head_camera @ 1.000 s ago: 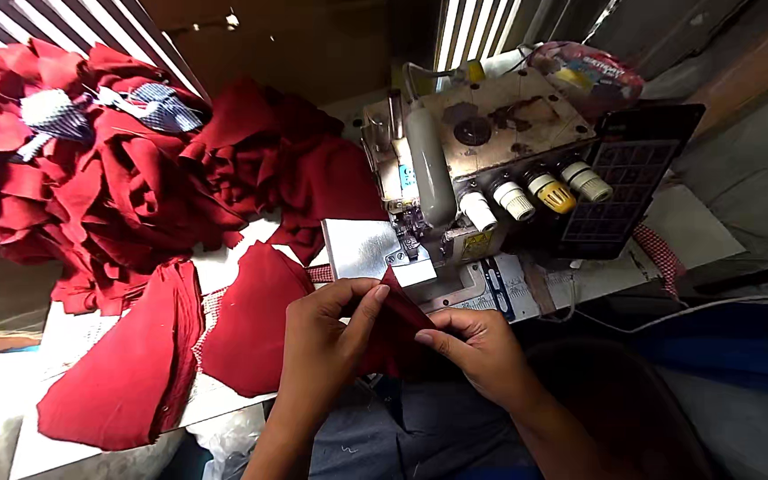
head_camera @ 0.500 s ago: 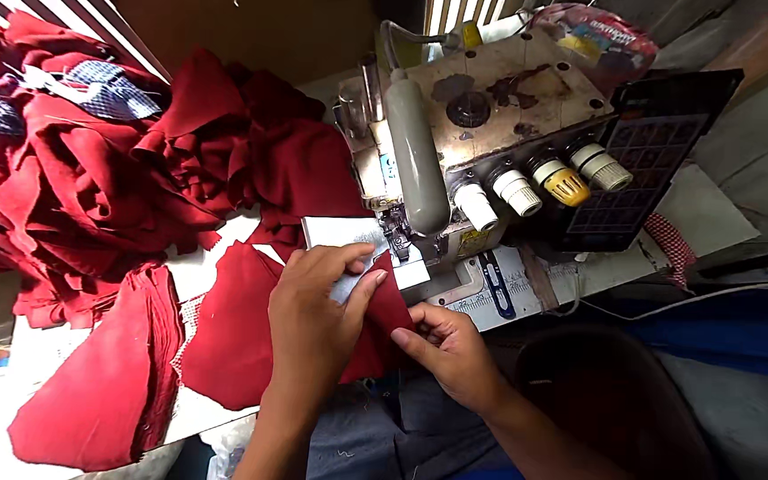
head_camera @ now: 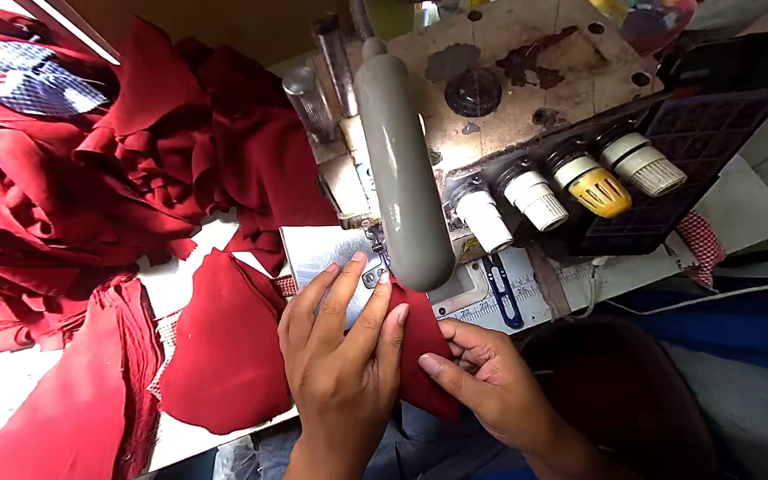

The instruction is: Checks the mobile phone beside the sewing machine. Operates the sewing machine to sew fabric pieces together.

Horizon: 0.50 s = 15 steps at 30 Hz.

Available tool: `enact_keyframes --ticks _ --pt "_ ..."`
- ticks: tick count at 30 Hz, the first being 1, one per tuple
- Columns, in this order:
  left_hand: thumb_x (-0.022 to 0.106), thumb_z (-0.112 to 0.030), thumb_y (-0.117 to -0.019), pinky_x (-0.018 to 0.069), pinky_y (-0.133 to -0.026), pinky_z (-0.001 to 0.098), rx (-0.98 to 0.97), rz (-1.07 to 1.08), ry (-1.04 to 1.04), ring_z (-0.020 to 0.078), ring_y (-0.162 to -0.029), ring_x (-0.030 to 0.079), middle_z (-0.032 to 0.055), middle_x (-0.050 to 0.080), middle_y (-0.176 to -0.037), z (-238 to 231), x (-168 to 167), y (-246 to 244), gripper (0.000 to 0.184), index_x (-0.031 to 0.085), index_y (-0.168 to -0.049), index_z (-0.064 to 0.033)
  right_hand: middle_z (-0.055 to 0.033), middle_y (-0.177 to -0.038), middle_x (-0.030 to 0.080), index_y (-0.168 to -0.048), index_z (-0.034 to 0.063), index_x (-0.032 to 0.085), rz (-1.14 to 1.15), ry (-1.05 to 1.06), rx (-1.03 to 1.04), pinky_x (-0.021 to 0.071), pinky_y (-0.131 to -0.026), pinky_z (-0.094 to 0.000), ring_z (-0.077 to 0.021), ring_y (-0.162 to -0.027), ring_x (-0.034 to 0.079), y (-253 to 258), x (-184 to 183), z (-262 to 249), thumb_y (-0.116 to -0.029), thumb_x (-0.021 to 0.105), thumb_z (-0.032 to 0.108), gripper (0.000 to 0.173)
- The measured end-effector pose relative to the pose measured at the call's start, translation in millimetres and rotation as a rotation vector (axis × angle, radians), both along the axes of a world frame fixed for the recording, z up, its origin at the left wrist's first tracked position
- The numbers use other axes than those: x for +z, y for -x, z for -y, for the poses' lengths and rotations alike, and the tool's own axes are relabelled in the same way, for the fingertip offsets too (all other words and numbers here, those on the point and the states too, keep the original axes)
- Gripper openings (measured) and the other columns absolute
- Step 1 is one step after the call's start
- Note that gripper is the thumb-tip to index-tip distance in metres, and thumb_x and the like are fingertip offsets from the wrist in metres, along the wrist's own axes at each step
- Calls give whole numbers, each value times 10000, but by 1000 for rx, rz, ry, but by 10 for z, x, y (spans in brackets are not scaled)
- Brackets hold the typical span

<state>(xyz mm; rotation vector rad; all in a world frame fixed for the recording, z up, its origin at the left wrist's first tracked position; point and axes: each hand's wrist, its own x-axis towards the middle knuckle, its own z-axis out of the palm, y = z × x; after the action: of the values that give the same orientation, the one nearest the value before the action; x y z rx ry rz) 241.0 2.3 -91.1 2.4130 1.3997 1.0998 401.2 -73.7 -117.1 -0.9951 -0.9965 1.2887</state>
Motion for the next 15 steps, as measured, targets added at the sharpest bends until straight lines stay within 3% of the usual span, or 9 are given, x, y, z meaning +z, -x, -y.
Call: enact_keyframes --ticks 5,15 --pt "643 -325 -1002 389 -1145 583 -57 9 32 307 -1283 613 102 710 -1288 83 32 50 246 799 -1136 -188 -32 -871 717 -1073 -29 678 54 28 99 580 -673 -193 -34 -752 679 -70 24 58 -997 628 61 128" --pt "653 -284 -993 346 -1179 577 -22 37 37 282 -1347 568 66 683 -1355 -84 -2 21 219 824 -1091 -188 -76 -937 732 -1142 -62 652 -6 19 29 610 -737 -242 -93 -817 713 -25 15 -87 -1010 595 26 169"
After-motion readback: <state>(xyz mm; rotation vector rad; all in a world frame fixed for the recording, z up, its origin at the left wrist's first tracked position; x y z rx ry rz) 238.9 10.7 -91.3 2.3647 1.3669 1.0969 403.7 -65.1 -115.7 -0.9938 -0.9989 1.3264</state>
